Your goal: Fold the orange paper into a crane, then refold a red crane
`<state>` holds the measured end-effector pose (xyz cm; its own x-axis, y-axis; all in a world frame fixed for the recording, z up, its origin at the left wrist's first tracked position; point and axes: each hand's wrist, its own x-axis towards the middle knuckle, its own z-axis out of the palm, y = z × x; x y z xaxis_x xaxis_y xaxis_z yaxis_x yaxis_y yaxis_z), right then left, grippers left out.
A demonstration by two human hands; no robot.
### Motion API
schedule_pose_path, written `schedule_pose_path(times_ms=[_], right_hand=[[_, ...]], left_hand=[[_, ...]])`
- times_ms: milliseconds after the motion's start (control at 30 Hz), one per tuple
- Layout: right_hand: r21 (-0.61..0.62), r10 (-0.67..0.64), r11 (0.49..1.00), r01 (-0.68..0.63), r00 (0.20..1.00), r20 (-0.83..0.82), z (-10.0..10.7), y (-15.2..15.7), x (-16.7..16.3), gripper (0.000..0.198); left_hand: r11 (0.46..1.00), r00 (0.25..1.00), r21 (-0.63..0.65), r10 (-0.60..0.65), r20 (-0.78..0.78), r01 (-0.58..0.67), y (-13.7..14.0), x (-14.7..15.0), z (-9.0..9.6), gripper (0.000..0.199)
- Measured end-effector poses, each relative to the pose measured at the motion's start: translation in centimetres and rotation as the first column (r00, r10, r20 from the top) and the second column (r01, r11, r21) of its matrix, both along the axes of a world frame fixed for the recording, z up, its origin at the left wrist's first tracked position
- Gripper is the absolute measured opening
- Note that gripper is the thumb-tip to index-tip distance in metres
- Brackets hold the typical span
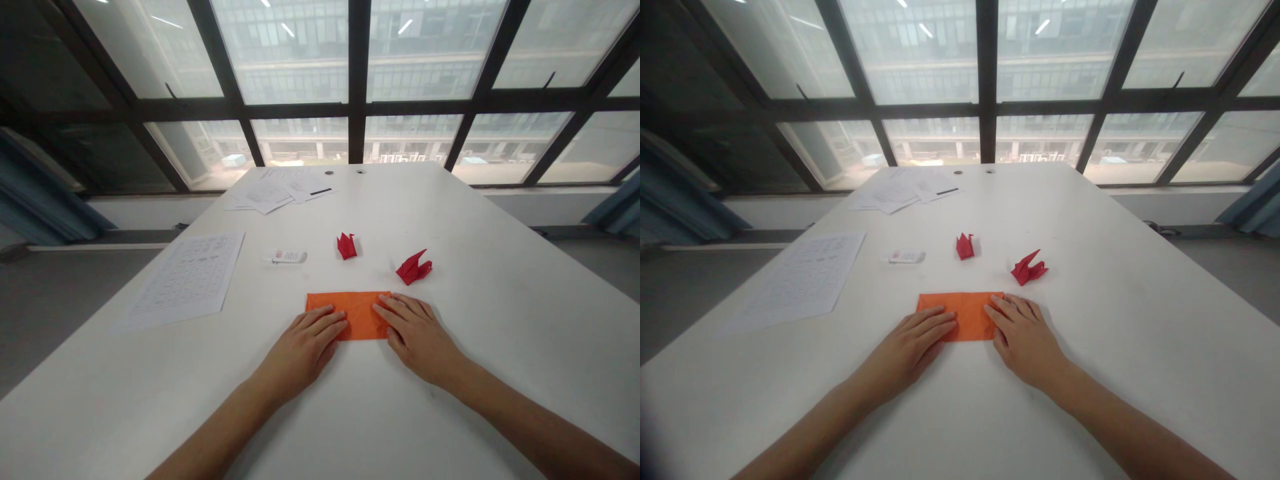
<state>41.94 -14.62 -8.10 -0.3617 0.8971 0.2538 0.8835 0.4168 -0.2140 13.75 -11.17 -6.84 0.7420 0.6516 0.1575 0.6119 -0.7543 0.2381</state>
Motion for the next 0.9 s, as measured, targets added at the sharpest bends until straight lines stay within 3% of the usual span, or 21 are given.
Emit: schedule_pose_path(times_ms=[333, 533, 767, 900], right_hand=[[-0.042, 0.035, 0.998, -0.036, 0.999, -0.029, 0.3, -0.3, 0.4, 0.049], [-0.094, 0.088, 0.991, -0.095, 0.993, -0.074, 0.7, -1.0, 1.3, 0.068], [0.106, 0.096, 0.991, -0.079, 0.982, -0.165, 0.0, -0.8, 0.9, 0.046], [0.080, -0.025, 0.995, 0.058, 0.931, -0.364, 0.1, -0.5, 0.7, 0.038]], left_hand=[[0.997, 1.000, 0.071, -0.007, -0.026, 0.009, -0.2, 0.1, 0.5, 0.043], [0.992, 1.000, 0.128, -0.011, 0.013, 0.009, -0.6, 0.1, 0.4, 0.038], [0.993, 0.999, 0.117, -0.032, 0.026, 0.029, -0.6, -0.1, 0.2, 0.035], [0.998, 0.997, 0.013, -0.070, 0.020, 0.069, -1.0, 0.2, 1.1, 0.033]])
